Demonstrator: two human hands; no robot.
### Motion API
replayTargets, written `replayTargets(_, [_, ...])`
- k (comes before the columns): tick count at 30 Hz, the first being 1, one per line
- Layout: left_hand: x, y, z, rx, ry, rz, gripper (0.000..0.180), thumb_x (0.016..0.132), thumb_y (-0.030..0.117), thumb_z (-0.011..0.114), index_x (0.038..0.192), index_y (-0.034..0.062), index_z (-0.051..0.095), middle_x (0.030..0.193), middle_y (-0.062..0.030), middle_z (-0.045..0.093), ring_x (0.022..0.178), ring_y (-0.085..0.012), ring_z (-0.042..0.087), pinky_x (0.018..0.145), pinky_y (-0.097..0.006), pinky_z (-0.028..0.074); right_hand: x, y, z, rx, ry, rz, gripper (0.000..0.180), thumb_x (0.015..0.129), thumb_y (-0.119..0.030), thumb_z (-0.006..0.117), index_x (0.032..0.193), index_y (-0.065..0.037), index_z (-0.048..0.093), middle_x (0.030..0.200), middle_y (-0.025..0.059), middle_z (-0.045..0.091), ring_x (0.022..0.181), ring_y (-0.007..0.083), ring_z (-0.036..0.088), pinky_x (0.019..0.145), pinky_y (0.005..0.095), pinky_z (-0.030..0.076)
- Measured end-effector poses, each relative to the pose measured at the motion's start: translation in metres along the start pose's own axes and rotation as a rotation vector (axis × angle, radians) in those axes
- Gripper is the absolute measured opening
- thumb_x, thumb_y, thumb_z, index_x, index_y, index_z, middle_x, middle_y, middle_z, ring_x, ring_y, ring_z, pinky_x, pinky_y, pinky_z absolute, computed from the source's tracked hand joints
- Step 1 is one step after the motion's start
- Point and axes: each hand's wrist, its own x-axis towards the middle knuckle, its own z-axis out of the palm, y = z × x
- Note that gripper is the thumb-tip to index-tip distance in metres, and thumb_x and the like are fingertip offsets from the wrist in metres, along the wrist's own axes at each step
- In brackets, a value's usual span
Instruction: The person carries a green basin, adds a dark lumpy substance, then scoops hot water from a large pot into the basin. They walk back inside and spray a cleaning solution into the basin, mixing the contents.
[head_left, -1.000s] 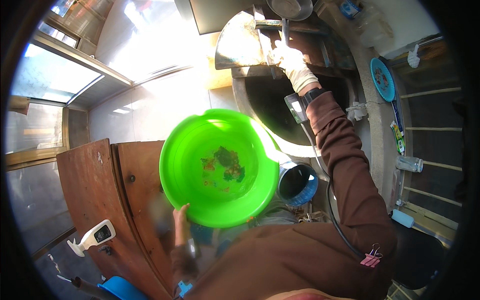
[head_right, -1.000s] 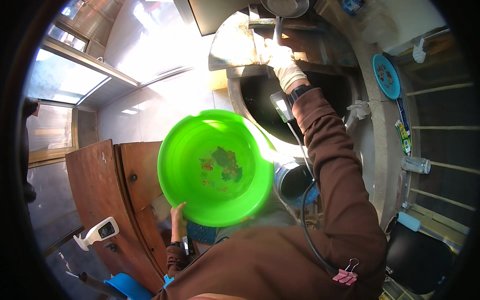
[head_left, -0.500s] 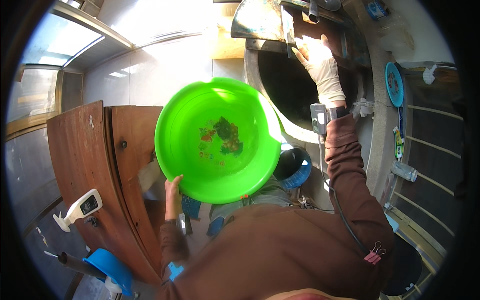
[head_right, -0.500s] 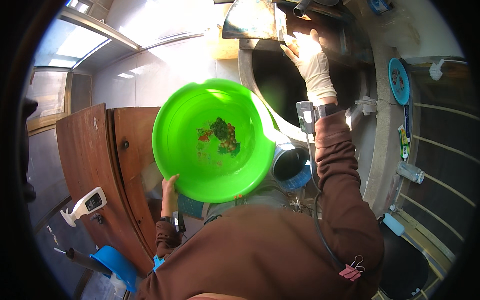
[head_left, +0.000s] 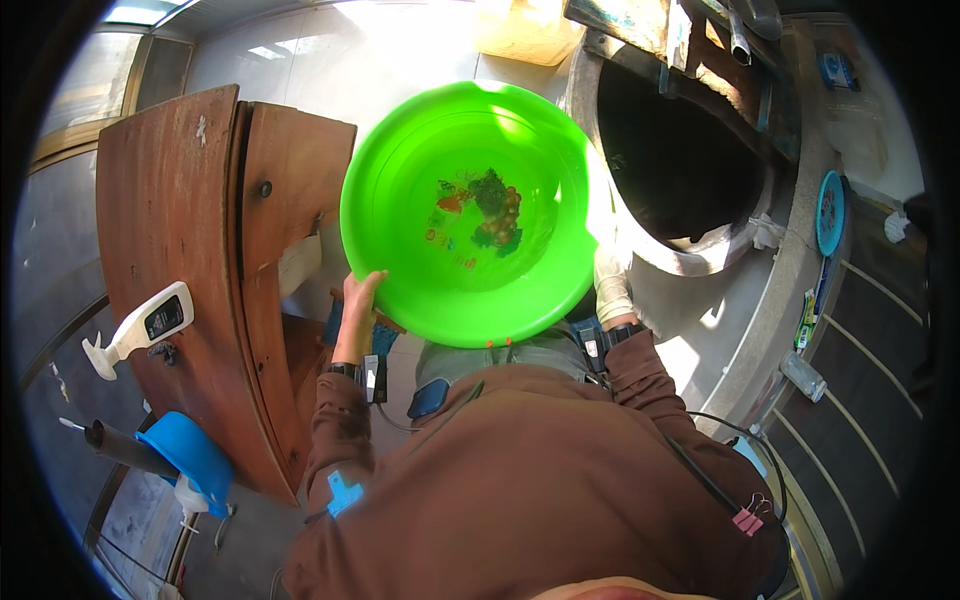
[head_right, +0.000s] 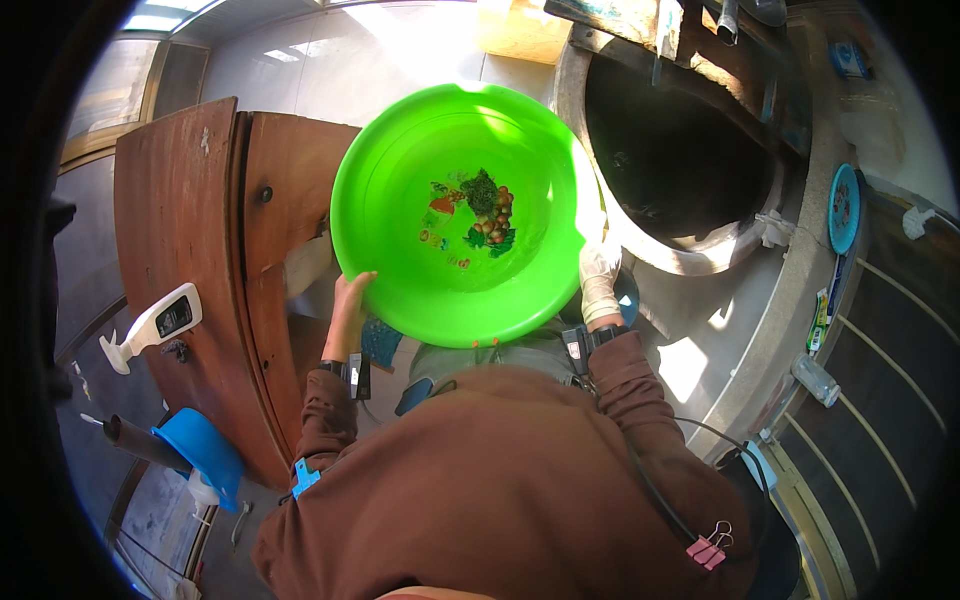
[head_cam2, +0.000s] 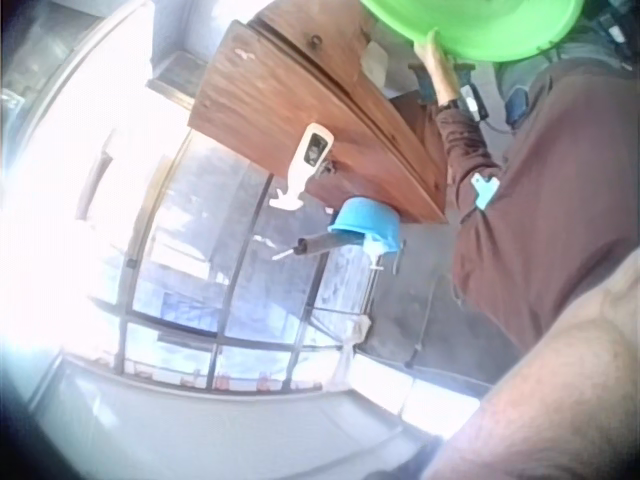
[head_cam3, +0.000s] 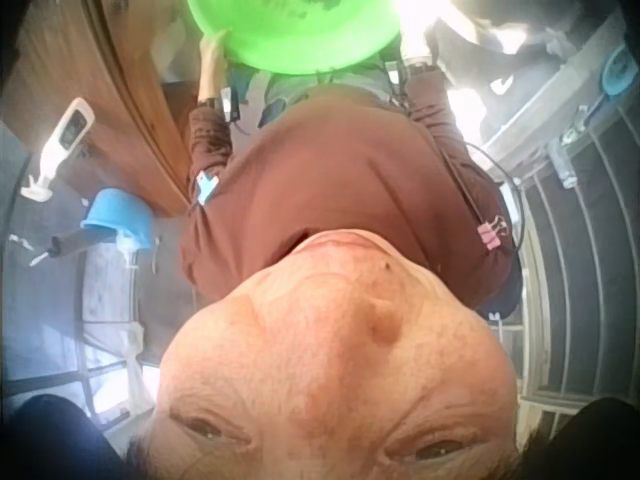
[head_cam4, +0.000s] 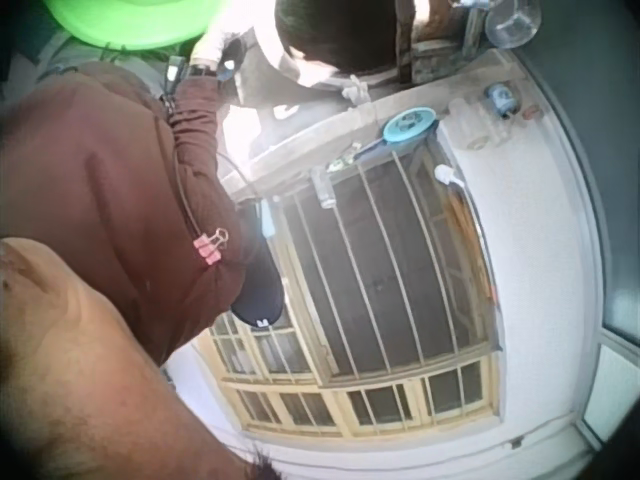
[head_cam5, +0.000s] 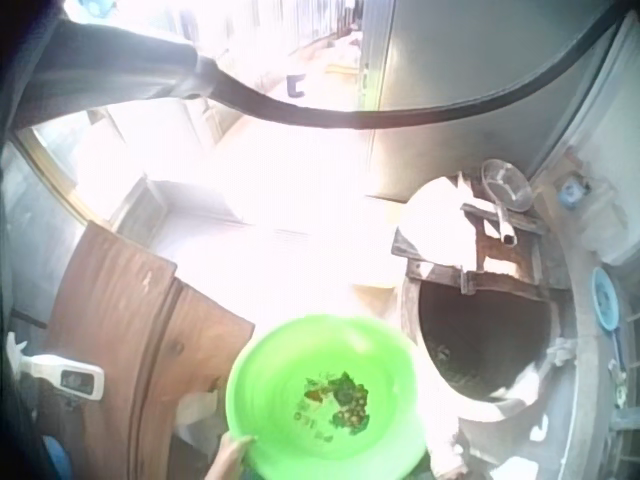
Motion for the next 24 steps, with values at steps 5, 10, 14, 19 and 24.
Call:
replayTargets(5, [0.006, -0.003, 0.001, 0.088, 0.006, 0.098, 0.029, 0.079, 0.008, 0.059, 0.106, -0.0039, 0.057, 0.092, -0.0083, 0.062, 0.078, -0.016, 0.061, 0.067, -0.029, 0.048, 0.013, 0.016, 0.004, 0.147, -0.038, 0.084, 0.032, 0.095, -0.035, 0.054, 0.116, -0.011, 0.055, 0.096, 0.0019, 0.06, 0.08, 0.0134, 0.058, 0.068, 0.0254, 0.05])
replayTargets(10, [0.013, 0.002, 0.001, 0.1, 0.026, 0.196, 0.026, 0.078, 0.003, 0.06, 0.102, -0.0043, 0.058, 0.09, -0.0078, 0.063, 0.077, -0.0153, 0.062, 0.064, -0.027, 0.048, 0.011, 0.013, 0.02, 0.123, 0.007, 0.017, 0.033, 0.096, -0.036, 0.052, 0.118, -0.012, 0.054, 0.098, 0.0008, 0.058, 0.08, 0.0124, 0.057, 0.066, 0.0251, 0.05])
replayTargets(14, [0.013, 0.015, -0.014, 0.151, 0.056, 0.044, 0.027, 0.076, 0.001, 0.062, 0.102, -0.0053, 0.059, 0.092, -0.008, 0.063, 0.081, -0.0152, 0.061, 0.07, -0.027, 0.048, 0.002, -0.002, 0.046, 0.239, -0.006, -0.053, 0.021, 0.092, -0.019, 0.057, 0.101, -0.002, 0.063, 0.086, 0.0028, 0.062, 0.073, 0.0133, 0.06, 0.061, 0.0254, 0.05])
replayTargets(19, [0.012, 0.052, -0.03, 0.123, 0.046, 0.14, 0.026, 0.076, 0.001, 0.063, 0.101, -0.0051, 0.06, 0.093, -0.0074, 0.064, 0.081, -0.0143, 0.061, 0.072, -0.026, 0.047, -0.024, -0.039, 0.104, 0.192, -0.013, -0.296, 0.029, 0.095, -0.02, 0.051, 0.118, -0.003, 0.056, 0.097, 0.0039, 0.062, 0.08, 0.0128, 0.06, 0.064, 0.0248, 0.051])
replayTargets(24, [0.015, 0.124, -0.031, 0.088, 0.026, 0.239, 0.025, 0.076, 0.0, 0.062, 0.1, -0.0041, 0.06, 0.092, -0.0062, 0.064, 0.082, -0.0136, 0.061, 0.072, -0.026, 0.047, -0.033, -0.104, 0.163, -0.015, -0.126, -0.642, 0.045, 0.095, -0.017, 0.052, 0.137, -0.004, 0.042, 0.106, 0.0045, 0.062, 0.085, 0.0106, 0.058, 0.068, 0.0233, 0.05])
